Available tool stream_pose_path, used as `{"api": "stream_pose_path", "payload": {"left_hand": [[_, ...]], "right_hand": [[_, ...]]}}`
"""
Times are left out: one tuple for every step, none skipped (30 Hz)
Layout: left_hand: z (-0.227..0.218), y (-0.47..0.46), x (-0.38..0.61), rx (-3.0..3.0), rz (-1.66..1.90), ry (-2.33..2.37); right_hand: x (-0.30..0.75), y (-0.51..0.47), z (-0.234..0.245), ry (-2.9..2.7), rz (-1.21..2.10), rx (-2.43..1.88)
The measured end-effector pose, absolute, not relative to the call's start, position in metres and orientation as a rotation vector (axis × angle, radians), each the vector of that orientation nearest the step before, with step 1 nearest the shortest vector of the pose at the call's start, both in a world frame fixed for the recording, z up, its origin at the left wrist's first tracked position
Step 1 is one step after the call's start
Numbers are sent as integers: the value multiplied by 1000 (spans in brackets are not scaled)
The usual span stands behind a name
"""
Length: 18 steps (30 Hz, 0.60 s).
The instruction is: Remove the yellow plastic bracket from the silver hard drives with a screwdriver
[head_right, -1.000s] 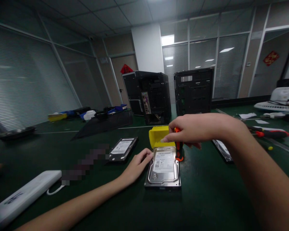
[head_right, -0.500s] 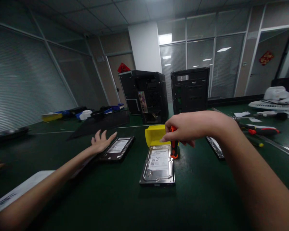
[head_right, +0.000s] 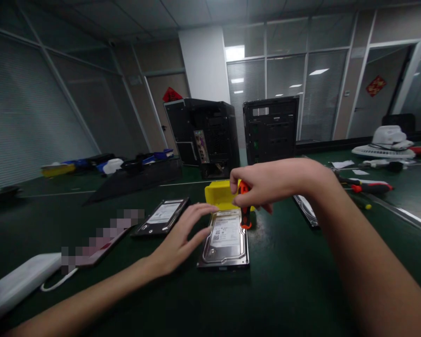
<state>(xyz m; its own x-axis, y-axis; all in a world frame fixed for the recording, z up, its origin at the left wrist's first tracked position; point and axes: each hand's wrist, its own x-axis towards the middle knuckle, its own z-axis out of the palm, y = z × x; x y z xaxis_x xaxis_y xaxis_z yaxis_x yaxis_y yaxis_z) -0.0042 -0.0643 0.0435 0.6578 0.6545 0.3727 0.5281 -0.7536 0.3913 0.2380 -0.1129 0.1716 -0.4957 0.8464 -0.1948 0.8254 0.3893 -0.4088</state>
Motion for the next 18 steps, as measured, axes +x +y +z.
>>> {"api": "stream_pose_path", "payload": {"left_hand": [[42, -72, 0, 2590, 678, 891], [40, -76, 2, 2575, 624, 827], [40, -79, 2, 2579, 585, 771], [40, -80, 1, 2586, 530, 734], [40, -79, 0, 2590, 472, 718], [40, -78, -2, 2590, 436, 719], [40, -77, -4, 2588, 406, 720], [40, -76, -5, 2592, 386, 715], [39, -74, -6, 2601, 374, 706], [37, -73, -6, 2616, 365, 692], [35, -73, -6, 2636, 359, 679], [33, -72, -5, 2659, 344, 666], [30, -72, -5, 2685, 329, 655], [29, -72, -4, 2709, 312, 647], [27, -72, -4, 2733, 288, 641], [27, -72, -3, 2754, 273, 639], [26, -72, -3, 2771, 265, 640], [26, -73, -4, 2783, 265, 645]], "right_hand": [[238, -114, 172, -2582, 720, -1541], [238, -115, 173, -2581, 728, -1531], [239, -116, 173, -2579, 741, -1523], [239, -116, 173, -2577, 752, -1517], [240, -116, 173, -2579, 761, -1509], [240, -115, 173, -2583, 772, -1500], [241, -113, 173, -2587, 787, -1493], [240, -111, 172, -2589, 805, -1492], [240, -109, 172, -2586, 822, -1501], [239, -107, 171, -2576, 836, -1519], [239, -106, 170, -2561, 843, -1546], [238, -105, 170, -2546, 841, -1575], [237, -104, 170, -2534, 826, -1595], [236, -104, 170, -2524, 799, -1604], [235, -105, 170, -2516, 761, -1605], [234, -106, 171, -2508, 716, -1601], [234, -108, 171, -2500, 677, -1592], [234, -109, 171, -2497, 654, -1578]]}}
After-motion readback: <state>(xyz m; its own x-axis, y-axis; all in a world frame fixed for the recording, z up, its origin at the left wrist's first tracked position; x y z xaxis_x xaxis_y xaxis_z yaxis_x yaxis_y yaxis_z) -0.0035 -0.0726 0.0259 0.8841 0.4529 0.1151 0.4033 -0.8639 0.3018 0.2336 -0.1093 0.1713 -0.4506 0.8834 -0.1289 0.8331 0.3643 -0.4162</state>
